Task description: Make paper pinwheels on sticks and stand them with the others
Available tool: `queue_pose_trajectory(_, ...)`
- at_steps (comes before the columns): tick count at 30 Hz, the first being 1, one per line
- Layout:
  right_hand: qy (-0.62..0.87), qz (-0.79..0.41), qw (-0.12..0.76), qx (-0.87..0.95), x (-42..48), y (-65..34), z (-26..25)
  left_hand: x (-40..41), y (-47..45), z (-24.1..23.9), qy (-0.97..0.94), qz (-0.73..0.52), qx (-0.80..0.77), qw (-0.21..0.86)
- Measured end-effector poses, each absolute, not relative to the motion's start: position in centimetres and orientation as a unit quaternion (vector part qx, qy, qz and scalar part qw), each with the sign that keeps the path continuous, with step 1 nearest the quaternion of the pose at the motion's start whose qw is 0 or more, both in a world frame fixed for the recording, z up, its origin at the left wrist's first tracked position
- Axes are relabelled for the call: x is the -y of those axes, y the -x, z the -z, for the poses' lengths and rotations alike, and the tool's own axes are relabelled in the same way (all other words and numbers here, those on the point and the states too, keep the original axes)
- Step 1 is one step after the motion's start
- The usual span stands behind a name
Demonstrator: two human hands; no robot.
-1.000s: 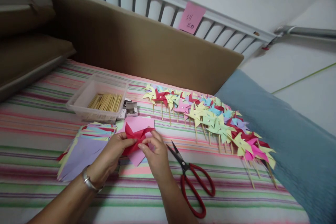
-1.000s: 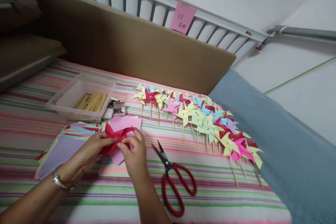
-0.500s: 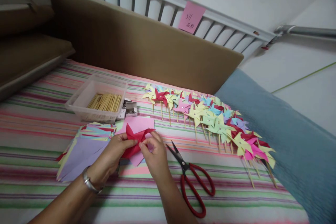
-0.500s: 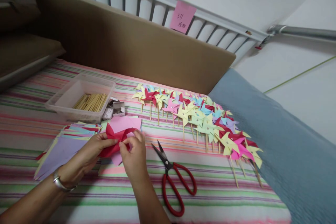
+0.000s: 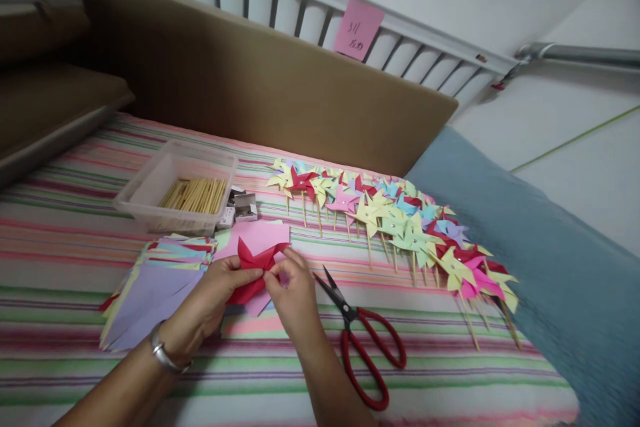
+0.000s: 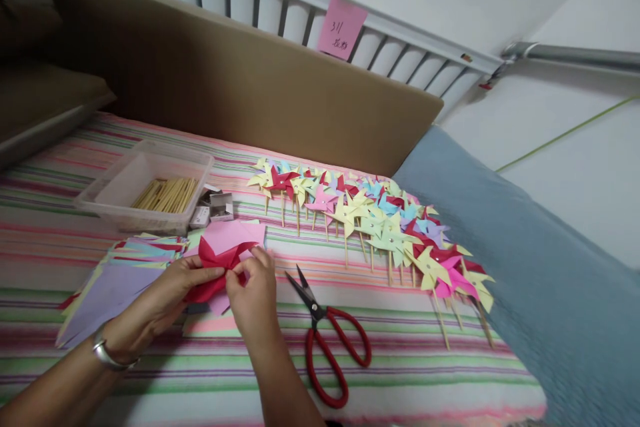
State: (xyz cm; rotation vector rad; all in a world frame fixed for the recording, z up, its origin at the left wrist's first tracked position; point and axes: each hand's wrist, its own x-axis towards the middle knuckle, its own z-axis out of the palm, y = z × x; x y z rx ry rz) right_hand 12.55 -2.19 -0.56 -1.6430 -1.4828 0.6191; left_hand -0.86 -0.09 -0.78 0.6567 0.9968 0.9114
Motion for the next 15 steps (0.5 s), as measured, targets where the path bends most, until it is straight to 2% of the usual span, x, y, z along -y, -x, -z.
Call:
queue_pose_trajectory(10, 0.641, -0.246, 0.418, 0.595, 2.5, -12.4, 0.7, -0.1, 0.9, 1.1, -0.288, -0.440, -0.476, 0.705)
queue_pose_trajectory(15, 0.582, -0.212, 0.477, 0.624, 4.3, -12.2, -3.2, -0.2, 1.1, 0.3, -0.288, -0.464, -0.481, 0.686)
